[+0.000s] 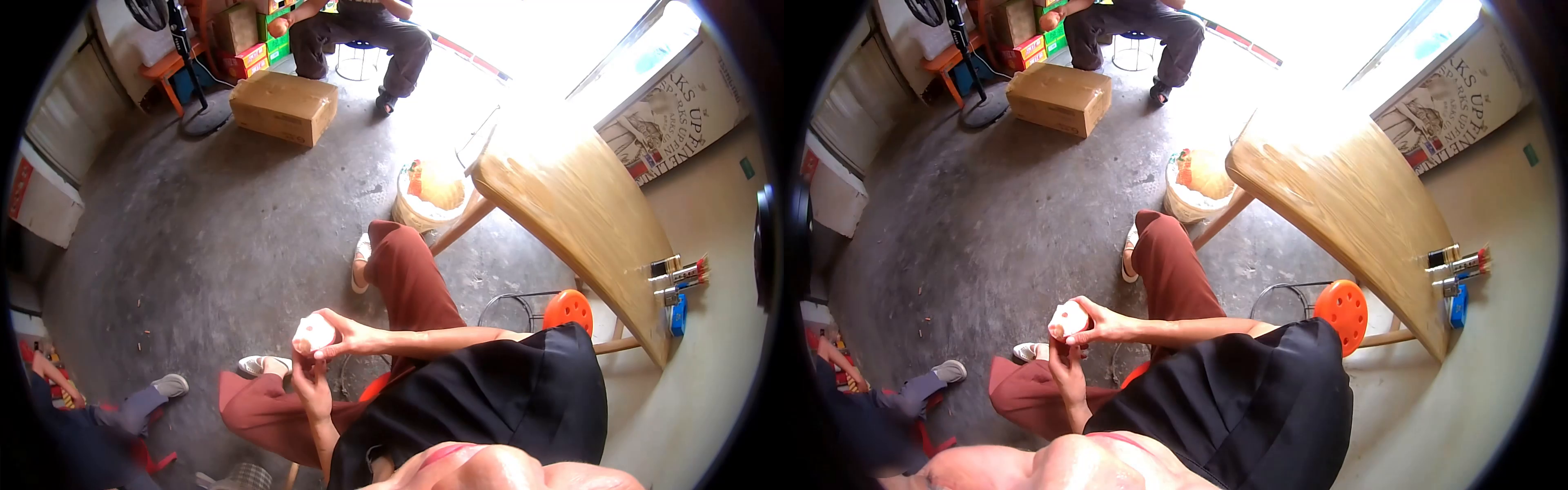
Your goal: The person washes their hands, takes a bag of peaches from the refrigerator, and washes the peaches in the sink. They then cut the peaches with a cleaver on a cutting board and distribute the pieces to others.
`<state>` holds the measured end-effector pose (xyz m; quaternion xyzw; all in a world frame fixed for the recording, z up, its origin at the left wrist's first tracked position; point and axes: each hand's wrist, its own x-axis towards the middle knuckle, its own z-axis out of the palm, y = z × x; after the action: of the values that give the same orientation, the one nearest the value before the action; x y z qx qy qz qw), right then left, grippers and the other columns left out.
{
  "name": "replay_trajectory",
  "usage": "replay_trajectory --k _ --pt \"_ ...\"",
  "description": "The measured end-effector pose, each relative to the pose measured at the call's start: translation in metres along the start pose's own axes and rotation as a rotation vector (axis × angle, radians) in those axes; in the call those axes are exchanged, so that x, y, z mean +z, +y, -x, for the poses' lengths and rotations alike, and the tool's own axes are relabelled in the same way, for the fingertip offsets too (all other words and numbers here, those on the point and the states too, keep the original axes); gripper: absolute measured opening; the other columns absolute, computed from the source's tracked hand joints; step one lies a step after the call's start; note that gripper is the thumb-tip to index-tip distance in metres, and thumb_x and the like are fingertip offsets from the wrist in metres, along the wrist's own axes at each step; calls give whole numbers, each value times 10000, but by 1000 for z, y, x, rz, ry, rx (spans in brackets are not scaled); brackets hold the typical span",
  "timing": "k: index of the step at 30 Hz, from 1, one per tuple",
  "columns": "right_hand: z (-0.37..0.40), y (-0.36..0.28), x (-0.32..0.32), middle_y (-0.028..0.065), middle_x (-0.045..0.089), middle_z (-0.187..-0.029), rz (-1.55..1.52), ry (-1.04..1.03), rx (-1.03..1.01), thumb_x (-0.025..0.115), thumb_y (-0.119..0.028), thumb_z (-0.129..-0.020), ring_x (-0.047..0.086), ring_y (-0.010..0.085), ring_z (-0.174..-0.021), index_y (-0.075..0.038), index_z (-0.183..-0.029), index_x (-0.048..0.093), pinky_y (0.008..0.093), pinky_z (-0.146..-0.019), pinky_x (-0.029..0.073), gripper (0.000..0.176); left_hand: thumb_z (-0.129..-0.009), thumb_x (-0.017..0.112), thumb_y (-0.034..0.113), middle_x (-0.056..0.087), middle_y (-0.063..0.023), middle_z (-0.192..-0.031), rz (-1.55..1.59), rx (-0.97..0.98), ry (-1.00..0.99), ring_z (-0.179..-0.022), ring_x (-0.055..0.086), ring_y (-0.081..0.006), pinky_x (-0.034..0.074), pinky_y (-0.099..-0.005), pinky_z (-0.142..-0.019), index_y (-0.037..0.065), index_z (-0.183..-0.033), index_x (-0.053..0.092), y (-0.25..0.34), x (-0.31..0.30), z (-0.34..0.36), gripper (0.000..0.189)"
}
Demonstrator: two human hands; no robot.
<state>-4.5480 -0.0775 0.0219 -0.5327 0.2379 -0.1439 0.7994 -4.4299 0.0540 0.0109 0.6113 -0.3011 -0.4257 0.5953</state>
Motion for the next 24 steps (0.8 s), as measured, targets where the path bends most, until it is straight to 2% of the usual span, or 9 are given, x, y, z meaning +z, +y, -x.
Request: replay_trajectory --k 3,7,9,13,16,19,21,23,24 --pt "-10 -1 -2 93 477 -1189 -59 8 82 787 -306 -776 463 168 -1153 -24 -1316 329 312 -940 444 762 -941 589 173 596 -47 -979 10 -41 23 -782 549 -99 448 -228 -668 -36 -1368 391 -8 -3 -12 515" --pt "-25 -3 -6 98 477 -1199 -8 18 67 785 -324 -776 461 171 -1158 -25 -1320 321 323 -972 413 775 -946 580 172 590 -47 -1004 22 -84 25 -796 538 -99 440 -228 -665 -38 -1368 389 -2 -5 -26 509" --pt "-30 -2 -6 99 477 -1208 26 31 29 782 -348 -775 458 174 -1161 -29 -1316 329 329 -988 391 775 -952 567 172 580 -61 -1072 -14 -67 55 -856 547 -105 441 -230 -678 -33 -1376 379 -8 -8 -30 507" --pt "-40 3 -3 98 477 -1205 43 73 -41 780 -366 -772 458 170 -1154 -32 -1312 338 326 -971 402 774 -956 557 171 565 -75 -1137 -20 -21 51 -904 552 -113 443 -230 -692 -26 -1385 366 -7 -9 -38 509" --pt "-44 2 -2 95 479 -1199 28 102 12 773 -390 -774 470 167 -1135 -32 -1306 350 319 -943 417 769 -955 552 151 562 -84 -1164 -45 -31 83 -915 561 -123 449 -231 -705 -15 -1389 362 -2 -8 -42 503" --pt "-44 -4 -2 117 508 -1166 8 95 60 787 -400 -753 488 180 -1125 15 -1305 347 328 -946 421 819 -942 574 153 571 -81 -1138 -9 -11 82 -896 566 -124 451 -233 -697 -10 -1378 378 -3 -10 -41 506" --pt "-44 2 -6 97 539 -1134 -198 52 55 748 -393 -792 535 160 -1047 -21 -1278 393 336 -896 453 707 -935 585 168 578 -79 -1115 68 8 47 -881 568 -126 450 -233 -695 -6 -1367 396 5 -12 -40 502" --pt "-42 -9 -9 73 564 -1103 -608 -69 84 700 -384 -831 565 150 -972 -61 -1267 420 341 -840 475 611 -928 586 225 602 -64 -1041 311 18 -27 -848 574 -134 447 -240 -690 5 -1310 469 18 -16 -41 456" --pt "-44 -4 -17 58 573 -1092 -814 -255 90 664 -377 -855 576 156 -949 -81 -1267 431 348 -826 479 558 -935 572 247 610 -63 -1026 525 -54 -22 -836 575 -135 449 -246 -685 10 -1272 499 17 -21 -42 418"
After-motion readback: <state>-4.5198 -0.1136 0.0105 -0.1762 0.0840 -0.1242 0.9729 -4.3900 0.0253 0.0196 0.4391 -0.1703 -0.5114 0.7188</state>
